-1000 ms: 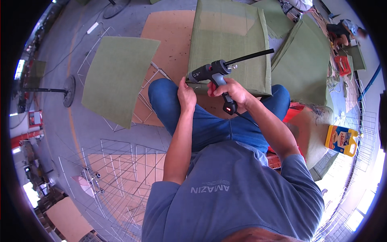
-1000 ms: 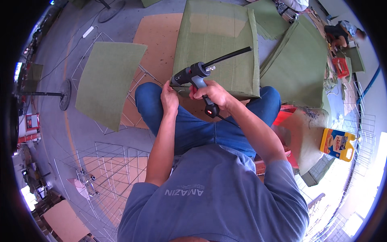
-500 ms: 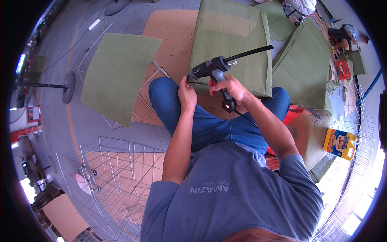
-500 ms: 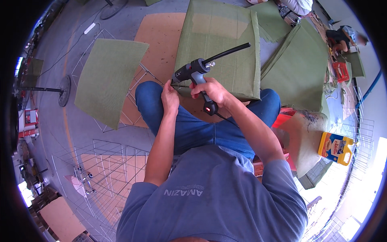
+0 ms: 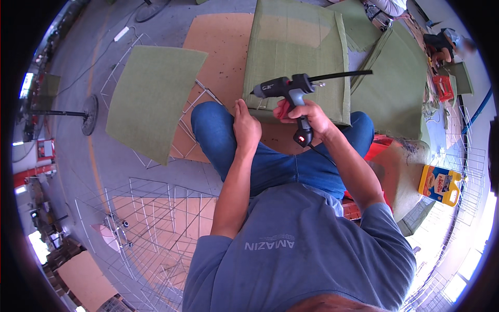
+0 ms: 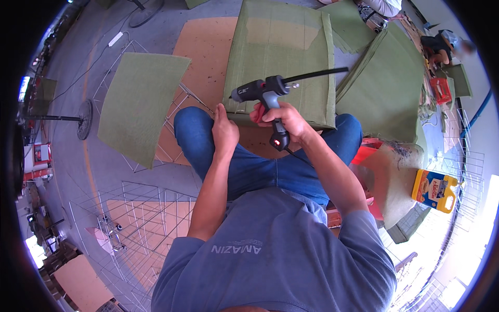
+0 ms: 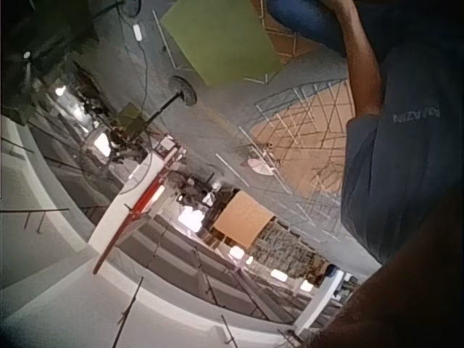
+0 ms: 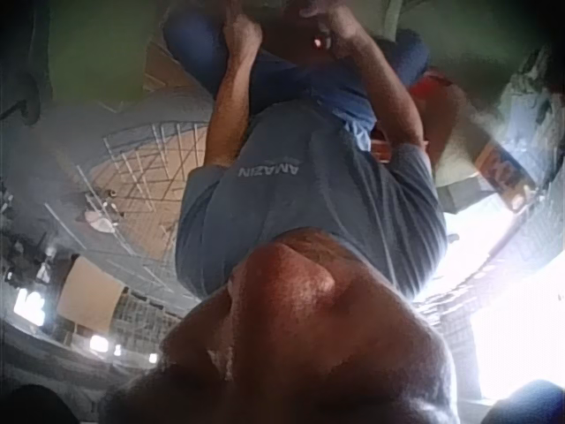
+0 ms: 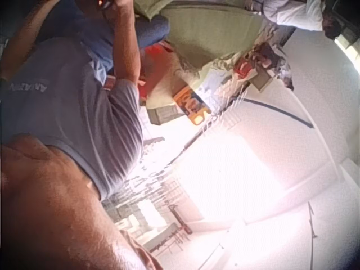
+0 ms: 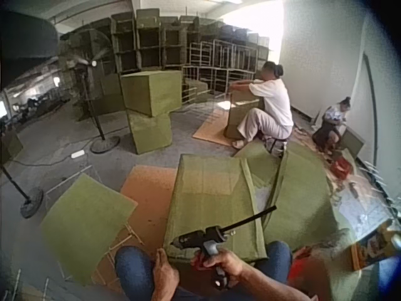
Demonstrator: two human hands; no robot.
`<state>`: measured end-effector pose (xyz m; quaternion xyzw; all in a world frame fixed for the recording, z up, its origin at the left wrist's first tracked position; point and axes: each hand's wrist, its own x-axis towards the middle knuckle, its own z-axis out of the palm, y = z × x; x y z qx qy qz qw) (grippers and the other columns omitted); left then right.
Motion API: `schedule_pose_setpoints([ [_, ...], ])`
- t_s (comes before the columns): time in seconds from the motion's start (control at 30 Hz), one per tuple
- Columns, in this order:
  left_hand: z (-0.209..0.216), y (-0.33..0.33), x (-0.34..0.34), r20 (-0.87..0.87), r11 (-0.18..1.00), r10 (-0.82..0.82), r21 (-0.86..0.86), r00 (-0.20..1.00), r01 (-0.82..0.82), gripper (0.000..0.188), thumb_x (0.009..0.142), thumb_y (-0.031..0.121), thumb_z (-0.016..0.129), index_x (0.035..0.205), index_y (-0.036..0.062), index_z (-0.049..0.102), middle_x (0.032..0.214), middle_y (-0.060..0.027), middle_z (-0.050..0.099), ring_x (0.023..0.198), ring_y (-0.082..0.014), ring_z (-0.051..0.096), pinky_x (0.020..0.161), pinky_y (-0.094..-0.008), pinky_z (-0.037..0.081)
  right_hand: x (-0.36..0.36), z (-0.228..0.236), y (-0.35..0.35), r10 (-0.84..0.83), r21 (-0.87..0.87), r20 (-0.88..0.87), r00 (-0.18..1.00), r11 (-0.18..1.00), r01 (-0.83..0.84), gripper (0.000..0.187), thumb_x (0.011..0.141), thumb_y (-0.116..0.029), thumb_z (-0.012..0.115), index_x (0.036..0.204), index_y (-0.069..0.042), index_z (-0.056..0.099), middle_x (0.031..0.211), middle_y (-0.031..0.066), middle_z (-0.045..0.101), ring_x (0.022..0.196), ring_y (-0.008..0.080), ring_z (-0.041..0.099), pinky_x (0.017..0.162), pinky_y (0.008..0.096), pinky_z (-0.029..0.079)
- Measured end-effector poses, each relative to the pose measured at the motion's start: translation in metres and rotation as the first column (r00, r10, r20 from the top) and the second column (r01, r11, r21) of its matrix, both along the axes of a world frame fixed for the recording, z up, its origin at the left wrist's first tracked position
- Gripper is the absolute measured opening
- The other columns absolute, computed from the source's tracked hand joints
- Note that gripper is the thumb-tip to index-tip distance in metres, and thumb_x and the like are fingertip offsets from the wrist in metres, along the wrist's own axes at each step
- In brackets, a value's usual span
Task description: Using a glue gun to attach green fabric/foam covers to wire frames and wooden bases for furniture assembly.
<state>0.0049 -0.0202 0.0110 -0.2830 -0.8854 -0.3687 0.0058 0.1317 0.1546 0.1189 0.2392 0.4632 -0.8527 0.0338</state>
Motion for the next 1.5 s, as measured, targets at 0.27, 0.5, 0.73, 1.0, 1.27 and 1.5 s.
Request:
schedule_pose_setpoints([
  [0.27,0.016,-0.006,-0.004,-0.126,0.955,-0.118,-0.287,0.985,0.077,0.054,0.089,-0.003,0.048,0.141,-0.0137,0.051,0.145,-0.0343,0.053,0.139,-0.0456,0.05,0.121,-0.0455,0.036,0.05,0.02,0.036,-0.295,0.819,0.126,0.947,0.569,0.068,0.052,0.076,-0.012,0.068,0.126,0.002,0.063,0.113,0.0124,0.07,0.105,0.0222,0.066,0.096,0.034,0.051],
  [0.5,0.03,-0.003,-0.005,-0.129,0.902,-0.211,-0.409,0.969,0.142,0.052,0.092,0.001,0.053,0.14,-0.0166,0.049,0.142,-0.0348,0.055,0.133,-0.044,0.054,0.118,-0.0437,0.041,0.032,0.013,0.073,-0.4,0.891,0.256,0.88,-0.256,-0.375,0.042,0.079,-0.02,0.067,0.114,0.004,0.061,0.114,0.024,0.064,0.112,0.0397,0.062,0.099,0.0489,0.045],
  [0.73,0.036,0.001,-0.002,-0.128,0.888,-0.242,-0.428,0.962,0.166,0.054,0.092,0.003,0.056,0.141,-0.0172,0.047,0.145,-0.0343,0.053,0.134,-0.0434,0.053,0.118,-0.0436,0.042,-0.003,-0.004,0.107,-0.549,0.784,0.374,0.748,-0.244,-0.571,0.049,0.085,-0.022,0.062,0.123,0.009,0.063,0.119,0.0238,0.066,0.116,0.0365,0.063,0.102,0.0557,0.041],
  [1.0,0.037,0.002,-0.002,-0.105,0.891,-0.216,-0.428,0.971,0.152,0.054,0.091,0.002,0.056,0.141,-0.0178,0.048,0.145,-0.0345,0.053,0.135,-0.0428,0.054,0.118,-0.0429,0.042,-0.02,0.013,0.116,-0.469,0.721,0.53,0.706,-0.188,-0.667,0.047,0.088,-0.025,0.064,0.124,0.005,0.067,0.12,0.0213,0.068,0.114,0.0354,0.065,0.099,0.0548,0.041],
  [1.27,0.038,0.003,-0.001,-0.112,0.886,-0.221,-0.438,0.969,0.152,0.054,0.091,0.002,0.056,0.141,-0.0179,0.048,0.144,-0.0342,0.053,0.134,-0.043,0.055,0.117,-0.0432,0.043,-0.041,0.023,0.121,-0.46,0.607,0.631,0.625,-0.209,-0.767,0.037,0.088,-0.025,0.063,0.113,0.001,0.072,0.109,0.0177,0.07,0.104,0.0311,0.066,0.086,0.05,0.043],
  [1.5,0.04,0.002,-0.001,-0.1,0.882,-0.208,-0.45,0.973,0.142,0.054,0.091,0.003,0.056,0.141,-0.0179,0.048,0.144,-0.0343,0.053,0.133,-0.0433,0.055,0.116,-0.0433,0.044,-0.038,0.011,0.132,-0.48,0.604,0.61,0.63,-0.233,-0.763,0.033,0.088,-0.025,0.065,0.11,-0.002,0.075,0.105,0.0135,0.072,0.098,0.0273,0.067,0.085,0.0475,0.04],
])
